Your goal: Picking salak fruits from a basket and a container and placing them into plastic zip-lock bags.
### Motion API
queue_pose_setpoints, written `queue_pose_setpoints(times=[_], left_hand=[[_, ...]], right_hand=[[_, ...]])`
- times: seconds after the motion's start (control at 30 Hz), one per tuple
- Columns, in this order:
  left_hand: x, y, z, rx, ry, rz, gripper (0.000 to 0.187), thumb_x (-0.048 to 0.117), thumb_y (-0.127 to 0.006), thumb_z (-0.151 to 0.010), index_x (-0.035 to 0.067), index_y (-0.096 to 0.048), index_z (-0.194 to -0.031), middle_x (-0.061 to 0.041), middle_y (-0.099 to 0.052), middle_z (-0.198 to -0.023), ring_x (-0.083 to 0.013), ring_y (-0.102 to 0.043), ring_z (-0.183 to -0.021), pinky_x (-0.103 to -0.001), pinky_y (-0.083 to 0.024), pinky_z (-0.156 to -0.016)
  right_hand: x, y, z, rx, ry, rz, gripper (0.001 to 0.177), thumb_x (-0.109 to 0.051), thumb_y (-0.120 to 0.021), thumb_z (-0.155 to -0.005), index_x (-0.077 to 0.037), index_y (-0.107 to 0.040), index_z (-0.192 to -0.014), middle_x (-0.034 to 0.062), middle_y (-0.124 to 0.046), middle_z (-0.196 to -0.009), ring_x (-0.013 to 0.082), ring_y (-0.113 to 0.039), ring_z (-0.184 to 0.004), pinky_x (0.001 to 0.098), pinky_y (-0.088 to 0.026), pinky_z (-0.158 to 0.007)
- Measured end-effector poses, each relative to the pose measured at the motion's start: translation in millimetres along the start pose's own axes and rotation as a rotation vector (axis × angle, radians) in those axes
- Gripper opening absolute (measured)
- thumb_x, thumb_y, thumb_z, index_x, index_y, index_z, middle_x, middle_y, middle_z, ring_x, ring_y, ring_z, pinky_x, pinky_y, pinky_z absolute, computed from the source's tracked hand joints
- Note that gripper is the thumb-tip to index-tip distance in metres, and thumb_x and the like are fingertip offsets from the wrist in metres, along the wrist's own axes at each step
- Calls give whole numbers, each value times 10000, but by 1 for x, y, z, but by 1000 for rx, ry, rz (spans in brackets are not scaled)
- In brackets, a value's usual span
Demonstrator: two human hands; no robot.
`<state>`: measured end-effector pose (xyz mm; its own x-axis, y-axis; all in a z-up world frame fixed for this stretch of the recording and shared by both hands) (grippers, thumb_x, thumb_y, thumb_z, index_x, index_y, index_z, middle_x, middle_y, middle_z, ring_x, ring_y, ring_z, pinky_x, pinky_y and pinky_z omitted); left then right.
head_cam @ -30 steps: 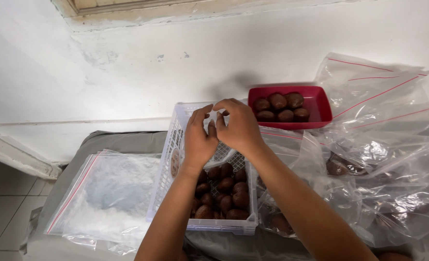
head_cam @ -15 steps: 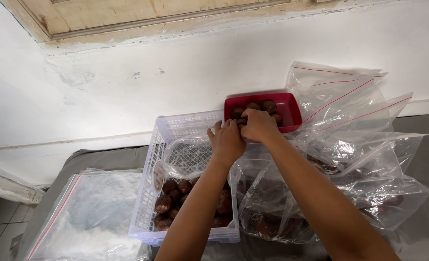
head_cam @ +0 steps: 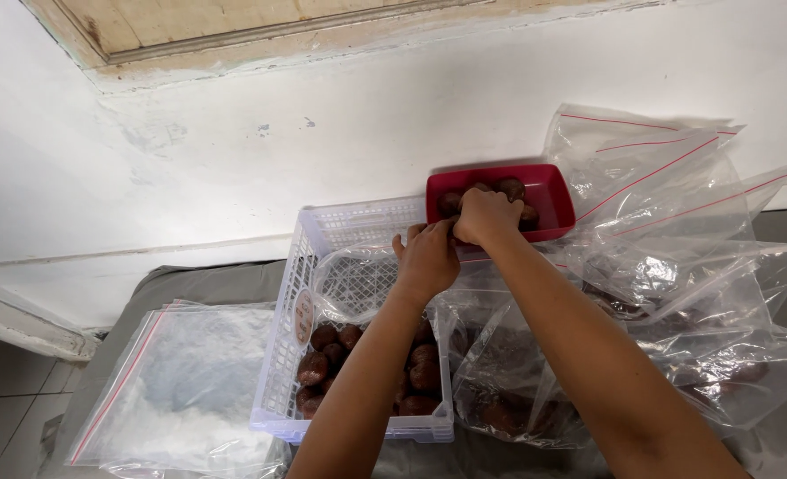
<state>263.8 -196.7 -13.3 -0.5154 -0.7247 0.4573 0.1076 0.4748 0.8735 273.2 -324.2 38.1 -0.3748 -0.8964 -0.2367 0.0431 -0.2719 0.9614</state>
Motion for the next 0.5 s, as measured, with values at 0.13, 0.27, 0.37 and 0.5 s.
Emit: queue_pose_setpoints(times=[0.13,0.27,0.37,0.5], left_hand=[[4,9,6,39,-14,48,402,187,-491,-1021,150,-586,-1410,-103,-631,-1385,-373,-458,-1394,-700,-149,-1150],[10,31,18,214,6,167,340,195,-516,-1038,152,-619,-1359,-107,-622,-1348,-348,-461,-1368,-674,-149,-1140],[17,59,34,324,38,424,357,237,-542,-1051,130,-594,-1388,-150,-590,-1350,-357,-557,-1280,-594,-287,-1092],[14,92,66,347,78,915,547,370,-559,-1064,35,-470,-1487,-289,-517,-1342,-425,-648,-1162,-553,-479,-991]], right_hand=[[-1,-4,-4,40,40,69,210,-143,-643,-837,-144,-756,-1014,76,-724,-965,336,-632,-1041,494,-353,-916],[-4,16,28,153,101,-69,272,-195,-663,-912,-90,-717,-1157,141,-731,-1090,359,-590,-1149,530,-324,-971],[-5,29,56,243,176,-334,381,-257,-683,-982,-56,-669,-1306,185,-715,-1200,378,-583,-1212,531,-385,-982],[-15,26,83,195,344,-887,451,-377,-691,-1020,-14,-653,-1284,227,-683,-1207,393,-668,-1143,482,-550,-919]])
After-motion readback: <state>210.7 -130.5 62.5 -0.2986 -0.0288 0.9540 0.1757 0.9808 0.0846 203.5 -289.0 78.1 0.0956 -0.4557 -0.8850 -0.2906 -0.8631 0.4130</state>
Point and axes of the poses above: each hand's wrist, its own z-axis away from the middle knuckle, its own y-axis out of the back of the hand, x = y × z, the point moved 1 cm from there along -z, towards the middle knuckle
